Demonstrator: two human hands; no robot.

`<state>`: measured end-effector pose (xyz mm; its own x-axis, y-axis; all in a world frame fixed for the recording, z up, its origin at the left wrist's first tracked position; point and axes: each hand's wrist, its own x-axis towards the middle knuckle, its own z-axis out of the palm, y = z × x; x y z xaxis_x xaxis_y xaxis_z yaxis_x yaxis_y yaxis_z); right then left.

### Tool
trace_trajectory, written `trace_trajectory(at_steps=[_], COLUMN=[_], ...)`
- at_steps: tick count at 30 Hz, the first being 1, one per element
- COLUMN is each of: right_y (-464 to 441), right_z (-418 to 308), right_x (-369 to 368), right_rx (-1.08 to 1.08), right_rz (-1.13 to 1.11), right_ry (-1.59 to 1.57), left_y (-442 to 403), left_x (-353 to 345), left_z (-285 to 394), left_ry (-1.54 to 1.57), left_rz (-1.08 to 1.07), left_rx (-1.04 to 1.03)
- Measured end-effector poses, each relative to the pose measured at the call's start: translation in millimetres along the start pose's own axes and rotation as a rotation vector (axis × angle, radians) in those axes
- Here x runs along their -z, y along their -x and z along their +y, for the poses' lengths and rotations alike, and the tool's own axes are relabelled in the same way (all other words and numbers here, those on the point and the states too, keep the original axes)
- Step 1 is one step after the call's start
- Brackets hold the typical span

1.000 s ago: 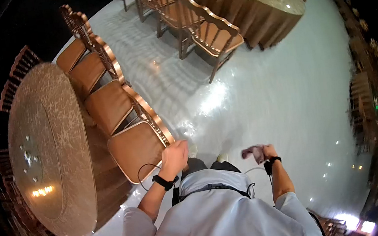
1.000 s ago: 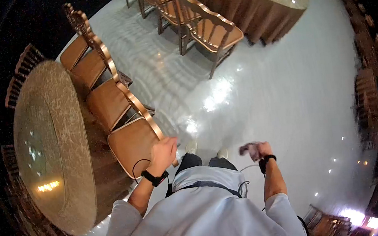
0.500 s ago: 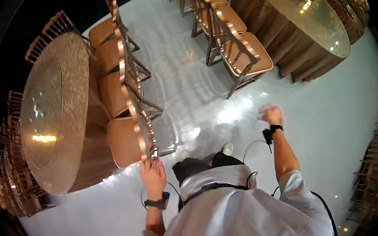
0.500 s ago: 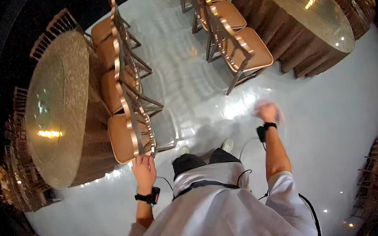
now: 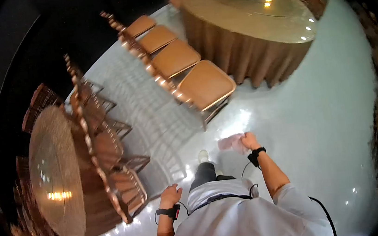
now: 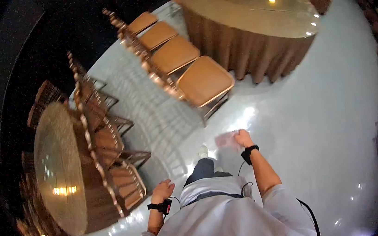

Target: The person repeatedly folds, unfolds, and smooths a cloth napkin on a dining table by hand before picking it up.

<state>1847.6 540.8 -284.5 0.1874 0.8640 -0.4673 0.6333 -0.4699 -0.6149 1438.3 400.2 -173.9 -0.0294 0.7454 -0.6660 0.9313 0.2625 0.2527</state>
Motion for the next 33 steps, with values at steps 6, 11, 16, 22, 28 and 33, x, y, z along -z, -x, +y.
trace_trajectory(at_steps=[6, 11, 16, 22, 28, 33], right_y=[34.7, 20.7, -3.1, -29.9, -85.6, -159.7], right_z=[24.9, -16.0, -37.4, -33.1, -22.0, 0.3], right_x=[85.6, 150.9, 189.0, 255.1, 290.5, 321.9], right_rx=[-0.033, -0.037, 0.086, 0.061, -0.044, -0.082], right_rz=[0.044, 0.129, 0.122, 0.062, 0.128, 0.08], right_ry=[-0.284, -0.449, -0.572, -0.822, -0.886, -0.938], left_y=[-102.3, -155.5, -195.7, -227.0, -275.2, -286.6], left_x=[35.1, 65.6, 81.0, 82.4, 78.1, 119.7], left_z=[148.9, 314.1, 446.1, 517.7, 518.4, 549.9], left_ry=[-0.153, 0.07, 0.174, 0.36, 0.634, 0.719], left_rz=[-0.106, -0.348, -0.751, -0.763, -0.767, -0.605], left_rx=[-0.445, -0.854, -0.744, -1.031, -0.66, -0.275])
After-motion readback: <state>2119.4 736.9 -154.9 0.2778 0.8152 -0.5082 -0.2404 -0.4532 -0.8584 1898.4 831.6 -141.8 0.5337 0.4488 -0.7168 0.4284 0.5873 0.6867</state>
